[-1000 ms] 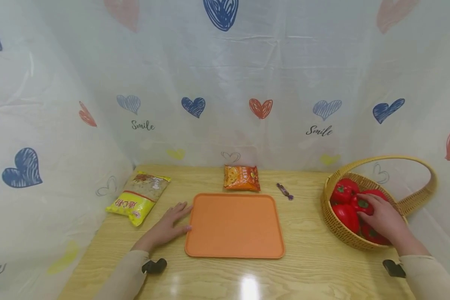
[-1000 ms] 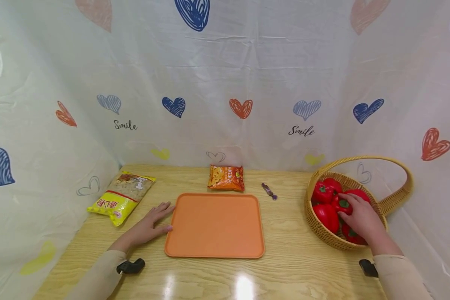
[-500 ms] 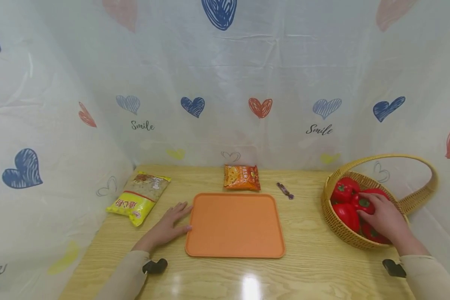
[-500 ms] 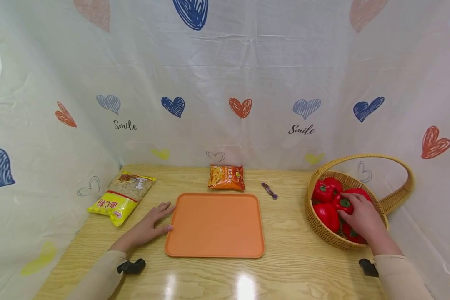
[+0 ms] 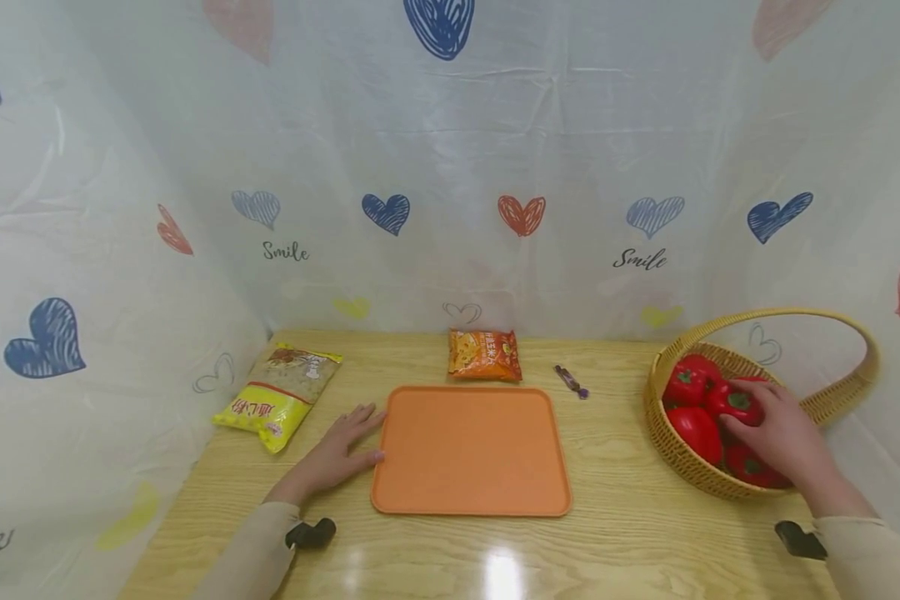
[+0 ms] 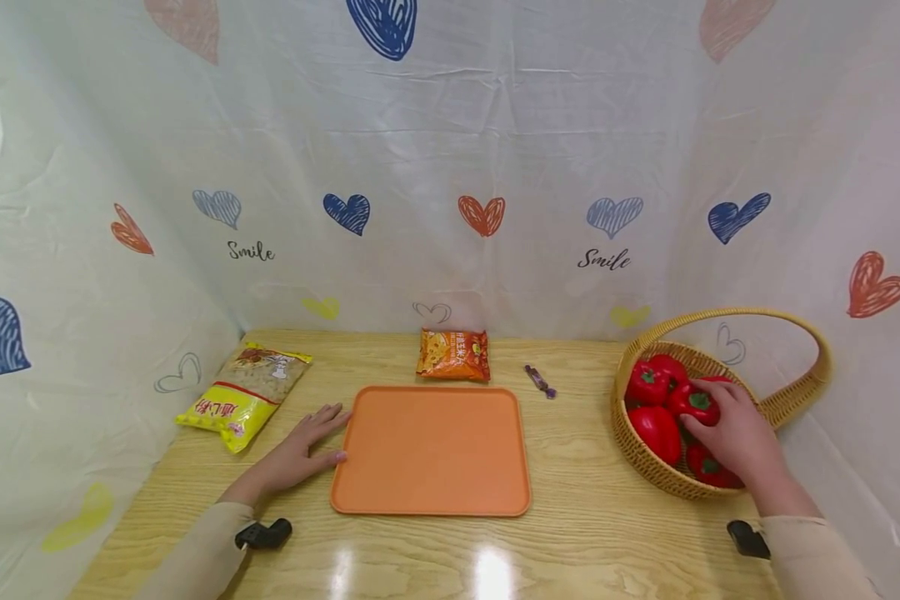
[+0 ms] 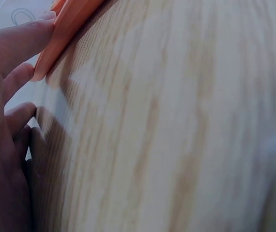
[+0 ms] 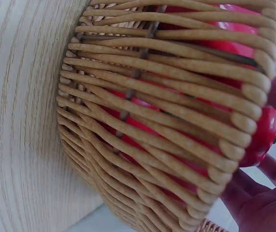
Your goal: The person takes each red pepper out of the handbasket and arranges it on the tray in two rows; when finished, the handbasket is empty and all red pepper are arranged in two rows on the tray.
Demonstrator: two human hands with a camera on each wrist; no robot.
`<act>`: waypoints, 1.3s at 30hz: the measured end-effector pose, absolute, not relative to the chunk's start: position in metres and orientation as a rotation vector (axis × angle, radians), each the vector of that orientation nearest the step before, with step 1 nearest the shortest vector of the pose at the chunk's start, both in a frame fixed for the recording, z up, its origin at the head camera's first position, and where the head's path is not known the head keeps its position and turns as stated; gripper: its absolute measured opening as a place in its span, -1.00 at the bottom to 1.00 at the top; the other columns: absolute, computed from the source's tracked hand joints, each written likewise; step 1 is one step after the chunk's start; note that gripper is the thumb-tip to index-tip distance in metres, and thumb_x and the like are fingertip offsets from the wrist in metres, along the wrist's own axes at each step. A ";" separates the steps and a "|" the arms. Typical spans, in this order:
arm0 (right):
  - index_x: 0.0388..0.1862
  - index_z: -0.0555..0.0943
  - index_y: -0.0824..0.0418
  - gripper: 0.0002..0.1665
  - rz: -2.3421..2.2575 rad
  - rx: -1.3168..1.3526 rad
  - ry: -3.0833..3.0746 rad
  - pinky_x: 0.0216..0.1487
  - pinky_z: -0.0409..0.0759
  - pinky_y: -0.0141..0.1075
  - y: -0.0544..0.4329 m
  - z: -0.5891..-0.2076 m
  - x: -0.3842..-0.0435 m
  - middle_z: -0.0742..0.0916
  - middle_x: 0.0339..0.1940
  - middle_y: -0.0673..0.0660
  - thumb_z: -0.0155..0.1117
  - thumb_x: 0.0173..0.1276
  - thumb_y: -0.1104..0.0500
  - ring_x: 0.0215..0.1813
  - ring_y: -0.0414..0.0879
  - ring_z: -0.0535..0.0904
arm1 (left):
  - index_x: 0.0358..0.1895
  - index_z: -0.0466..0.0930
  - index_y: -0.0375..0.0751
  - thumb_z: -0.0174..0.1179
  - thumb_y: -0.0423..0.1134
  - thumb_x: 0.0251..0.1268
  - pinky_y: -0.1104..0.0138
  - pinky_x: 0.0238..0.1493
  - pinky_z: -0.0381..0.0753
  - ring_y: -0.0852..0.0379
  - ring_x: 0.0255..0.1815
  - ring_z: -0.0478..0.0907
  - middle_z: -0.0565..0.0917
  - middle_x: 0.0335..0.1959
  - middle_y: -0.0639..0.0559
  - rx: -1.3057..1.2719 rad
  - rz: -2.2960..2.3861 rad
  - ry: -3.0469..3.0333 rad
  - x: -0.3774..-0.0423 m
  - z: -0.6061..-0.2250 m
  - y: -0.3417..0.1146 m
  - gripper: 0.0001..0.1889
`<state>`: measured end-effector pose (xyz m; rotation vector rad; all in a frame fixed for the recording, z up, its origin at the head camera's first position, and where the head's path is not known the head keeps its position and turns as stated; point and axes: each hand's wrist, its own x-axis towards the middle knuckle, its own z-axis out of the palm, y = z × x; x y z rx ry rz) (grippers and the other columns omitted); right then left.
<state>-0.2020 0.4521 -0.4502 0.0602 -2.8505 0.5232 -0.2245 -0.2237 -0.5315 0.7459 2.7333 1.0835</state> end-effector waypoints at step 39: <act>0.34 0.44 0.28 -0.20 0.544 0.033 -2.882 -0.13 0.49 0.52 0.417 -0.414 -0.177 0.39 0.25 0.57 0.49 0.28 -0.11 0.13 0.54 0.33 | 0.59 0.24 -0.08 0.25 0.10 0.41 -0.21 0.58 -0.21 -0.28 0.65 -0.11 0.12 0.63 -0.21 0.715 1.062 2.758 -0.224 -0.533 -0.223 -0.23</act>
